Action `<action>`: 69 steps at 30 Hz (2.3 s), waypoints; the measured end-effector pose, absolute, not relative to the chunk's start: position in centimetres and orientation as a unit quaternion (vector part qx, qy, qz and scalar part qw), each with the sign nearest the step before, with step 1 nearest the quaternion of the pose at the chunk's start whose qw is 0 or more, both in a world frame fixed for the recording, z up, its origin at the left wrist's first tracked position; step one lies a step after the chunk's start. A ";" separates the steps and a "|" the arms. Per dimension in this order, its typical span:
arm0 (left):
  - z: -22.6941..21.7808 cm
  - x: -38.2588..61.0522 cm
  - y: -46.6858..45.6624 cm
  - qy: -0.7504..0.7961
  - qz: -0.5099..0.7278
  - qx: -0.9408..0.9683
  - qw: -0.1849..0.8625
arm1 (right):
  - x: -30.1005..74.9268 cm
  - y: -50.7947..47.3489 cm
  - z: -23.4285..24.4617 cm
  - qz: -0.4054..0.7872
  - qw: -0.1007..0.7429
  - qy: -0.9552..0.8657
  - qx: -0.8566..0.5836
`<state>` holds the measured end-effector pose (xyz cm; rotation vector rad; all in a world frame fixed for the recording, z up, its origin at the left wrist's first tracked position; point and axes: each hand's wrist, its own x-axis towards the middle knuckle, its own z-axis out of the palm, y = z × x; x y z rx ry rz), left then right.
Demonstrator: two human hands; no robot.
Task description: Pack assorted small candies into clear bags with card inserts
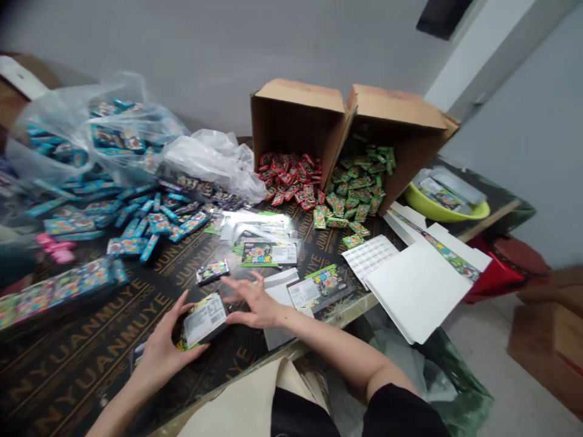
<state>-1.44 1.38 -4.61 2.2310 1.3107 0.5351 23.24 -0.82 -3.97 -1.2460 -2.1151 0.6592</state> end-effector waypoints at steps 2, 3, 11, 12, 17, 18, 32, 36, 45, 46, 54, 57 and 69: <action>-5.2 -1.5 1.5 0.478 0.188 0.825 0.236 | 24.8 0.5 -4.1 0.218 0.304 -0.786 -0.492; -5.5 -1.7 1.5 0.477 0.182 0.829 0.227 | 26.3 1.6 -4.1 0.177 0.321 -0.758 -0.539; -8.3 -4.5 2.1 0.452 0.133 0.869 0.152 | 43.5 9.7 -4.8 -0.033 0.260 -0.409 -0.874; -8.4 -4.6 2.1 0.452 0.134 0.869 0.152 | 44.3 9.9 -5.0 -0.028 0.254 -0.415 -0.873; -7.8 -4.5 2.0 0.440 0.124 0.873 0.170 | 44.7 9.0 -6.0 0.003 0.269 -0.419 -0.867; -7.4 -4.5 2.1 0.441 0.130 0.872 0.170 | 44.8 8.6 -6.0 0.009 0.273 -0.412 -0.869; 0.4 2.5 1.2 0.452 0.242 0.452 0.730 | 26.2 3.0 2.8 0.390 0.252 -0.836 -0.292; -0.6 2.9 0.8 0.485 0.284 0.421 0.712 | 22.9 1.7 2.0 0.371 0.300 -0.820 -0.316; -2.5 0.3 0.5 0.513 0.307 0.605 0.525 | 20.7 0.6 -2.3 0.200 0.351 -0.804 -0.436; -2.8 -0.5 0.6 0.516 0.289 0.674 0.443 | 21.0 0.7 -2.7 0.189 0.344 -0.803 -0.448; -5.3 -3.4 0.3 0.474 0.144 0.843 0.209 | 22.0 0.4 -5.4 0.269 0.260 -0.827 -0.420; -4.9 -3.2 0.1 0.441 0.165 0.850 0.235 | 21.8 0.4 -5.1 0.374 0.272 -0.813 -0.354; -3.2 3.4 0.0 0.541 0.509 0.446 0.499 | 14.5 1.6 -1.4 0.559 0.623 -0.258 -0.483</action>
